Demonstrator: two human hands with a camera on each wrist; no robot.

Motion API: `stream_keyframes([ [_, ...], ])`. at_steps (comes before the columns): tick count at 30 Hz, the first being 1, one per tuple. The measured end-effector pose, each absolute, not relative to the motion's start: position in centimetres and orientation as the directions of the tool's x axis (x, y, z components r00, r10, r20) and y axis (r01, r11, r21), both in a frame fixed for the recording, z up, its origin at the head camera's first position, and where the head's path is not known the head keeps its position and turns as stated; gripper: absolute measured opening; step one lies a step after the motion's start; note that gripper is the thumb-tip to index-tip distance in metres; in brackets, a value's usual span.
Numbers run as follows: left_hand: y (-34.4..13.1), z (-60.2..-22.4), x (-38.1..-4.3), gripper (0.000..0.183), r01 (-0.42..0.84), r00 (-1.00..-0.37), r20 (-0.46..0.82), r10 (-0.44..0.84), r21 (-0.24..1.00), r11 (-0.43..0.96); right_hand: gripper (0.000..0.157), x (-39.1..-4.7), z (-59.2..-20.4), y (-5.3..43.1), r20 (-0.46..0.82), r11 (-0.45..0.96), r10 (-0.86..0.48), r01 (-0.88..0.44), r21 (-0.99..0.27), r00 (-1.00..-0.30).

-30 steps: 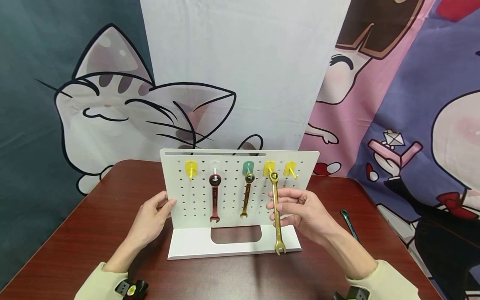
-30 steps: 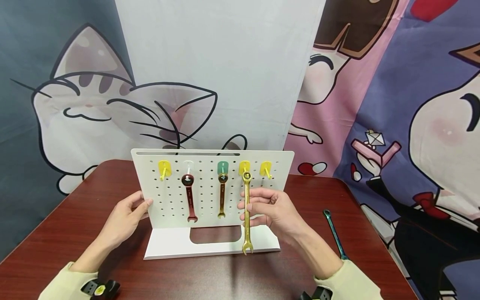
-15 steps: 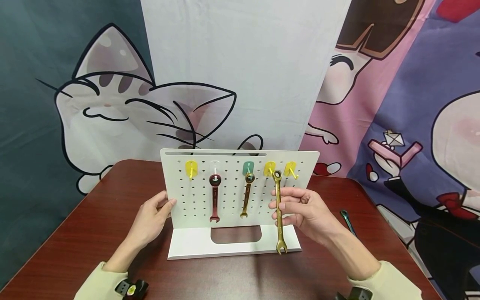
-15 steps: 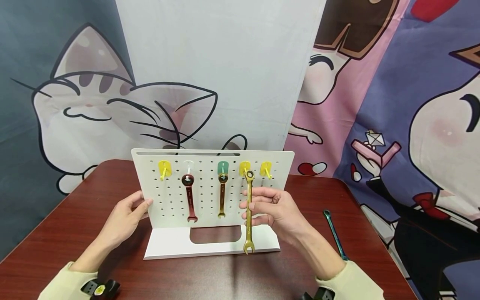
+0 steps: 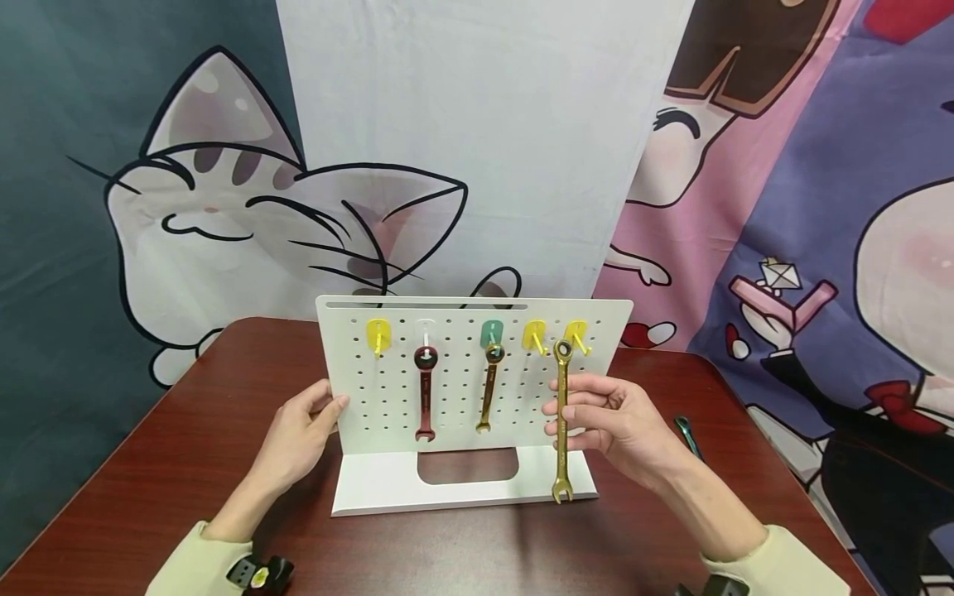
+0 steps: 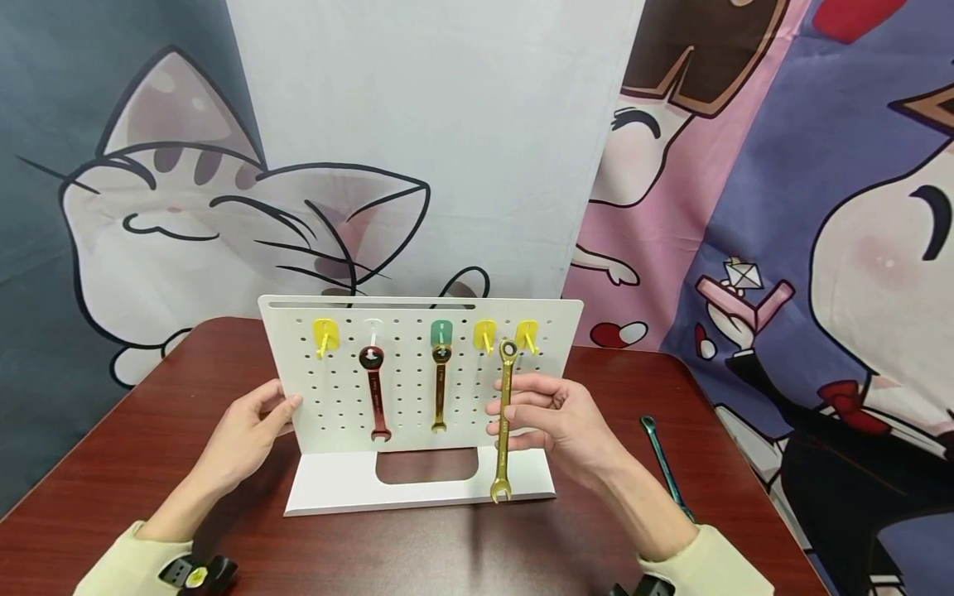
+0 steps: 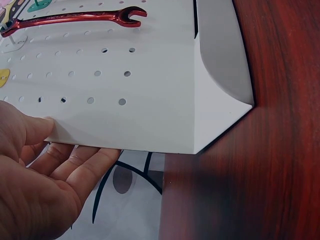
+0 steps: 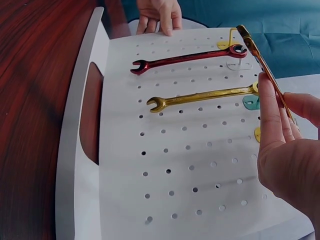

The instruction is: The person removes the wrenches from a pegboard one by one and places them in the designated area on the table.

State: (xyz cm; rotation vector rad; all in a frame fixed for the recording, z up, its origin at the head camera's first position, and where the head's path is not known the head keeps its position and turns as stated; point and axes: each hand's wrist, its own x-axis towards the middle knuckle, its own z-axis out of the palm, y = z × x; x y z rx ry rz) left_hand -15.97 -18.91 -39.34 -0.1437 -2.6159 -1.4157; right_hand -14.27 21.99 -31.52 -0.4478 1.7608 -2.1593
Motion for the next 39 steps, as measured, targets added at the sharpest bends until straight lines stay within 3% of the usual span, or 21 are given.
stream_keyframes([
  [39, -18.9, -39.4, -15.9, 0.023, 0.161, -0.983, 0.182, 0.013, 0.826, 0.54, 0.033, -14.3, -34.1, 24.3, -0.057, -0.116, -0.376, 0.108, -0.987, -0.925],
])
